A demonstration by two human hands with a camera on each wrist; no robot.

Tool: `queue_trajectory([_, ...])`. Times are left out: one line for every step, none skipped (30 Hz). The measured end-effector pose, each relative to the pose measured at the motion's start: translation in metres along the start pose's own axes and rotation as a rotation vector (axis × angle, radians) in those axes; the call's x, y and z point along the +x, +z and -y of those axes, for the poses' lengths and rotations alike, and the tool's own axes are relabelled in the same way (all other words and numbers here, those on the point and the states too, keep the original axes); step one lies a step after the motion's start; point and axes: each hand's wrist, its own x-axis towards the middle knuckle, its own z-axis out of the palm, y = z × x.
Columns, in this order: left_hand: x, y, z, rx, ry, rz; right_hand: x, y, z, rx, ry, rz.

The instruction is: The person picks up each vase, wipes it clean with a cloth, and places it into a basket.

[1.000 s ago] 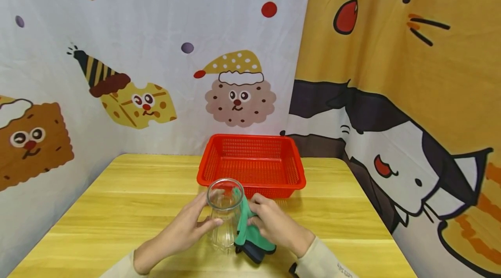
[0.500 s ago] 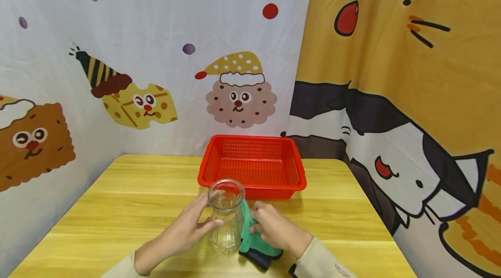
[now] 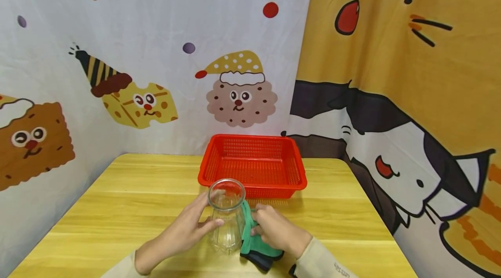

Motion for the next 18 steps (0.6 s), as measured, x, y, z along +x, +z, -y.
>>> queue_trajectory([-0.0001, -0.0001, -0.0003, 0.002, 0.005, -0.002, 0.0001, 0.0002, -0.0003, 0.000, -0.001, 0.000])
queue_trajectory([-0.0002, -0.0001, -0.0003, 0.005, 0.011, -0.004, 0.0002, 0.0004, -0.0007, -0.001, -0.004, -0.001])
queue_trajectory([-0.0003, -0.0001, -0.0006, 0.010, 0.017, -0.006, 0.0003, 0.0007, -0.0010, -0.001, -0.006, -0.001])
queue_trajectory([-0.0004, -0.0003, -0.0008, 0.013, 0.019, -0.007, 0.0004, 0.0009, -0.0014, -0.001, -0.007, -0.002])
queue_trajectory([-0.0004, -0.0004, -0.0012, 0.011, 0.015, -0.006, 0.0004, 0.0012, -0.0018, 0.000, -0.005, -0.002])
queue_trajectory([-0.0005, -0.0006, -0.0015, 0.011, 0.011, -0.005, 0.0004, 0.0015, -0.0020, 0.004, -0.004, -0.002])
queue_trajectory([-0.0005, -0.0007, -0.0017, 0.013, 0.008, -0.006, 0.0004, 0.0017, -0.0022, 0.008, -0.001, -0.003])
queue_trajectory([-0.0006, -0.0008, -0.0019, 0.014, 0.004, -0.006, 0.0003, 0.0017, -0.0020, 0.013, 0.002, -0.005])
queue_trajectory([-0.0007, -0.0009, -0.0023, 0.016, 0.002, -0.007, 0.0001, 0.0016, -0.0018, 0.019, 0.005, -0.007])
queue_trajectory([-0.0008, -0.0008, -0.0023, 0.016, 0.006, -0.008, 0.0000, 0.0014, -0.0013, 0.023, 0.009, -0.008])
queue_trajectory([-0.0008, -0.0006, -0.0023, 0.021, 0.011, -0.010, -0.0002, 0.0012, -0.0008, 0.029, 0.012, -0.010])
queue_trajectory([-0.0009, -0.0005, -0.0024, 0.026, 0.014, -0.013, -0.0001, 0.0009, -0.0004, 0.034, 0.012, -0.011])
queue_trajectory([-0.0009, -0.0001, -0.0023, 0.029, 0.017, -0.015, -0.0003, 0.0008, -0.0001, 0.039, 0.014, -0.013])
queue_trajectory([-0.0010, 0.0001, -0.0024, 0.031, 0.018, -0.016, -0.0004, 0.0006, -0.0002, 0.044, 0.016, -0.012])
queue_trajectory([-0.0011, 0.0004, -0.0025, 0.035, 0.020, -0.017, -0.0004, 0.0007, -0.0007, 0.051, 0.014, -0.012])
queue_trajectory([-0.0012, 0.0008, -0.0024, 0.039, 0.023, -0.017, -0.0003, 0.0009, -0.0018, 0.058, 0.009, -0.014])
queue_trajectory([-0.0014, 0.0010, -0.0023, 0.046, 0.022, -0.017, -0.0003, 0.0012, -0.0034, 0.070, 0.002, -0.016])
queue_trajectory([-0.0015, 0.0012, -0.0023, 0.050, 0.021, -0.017, -0.0003, 0.0018, -0.0056, 0.079, -0.013, -0.021])
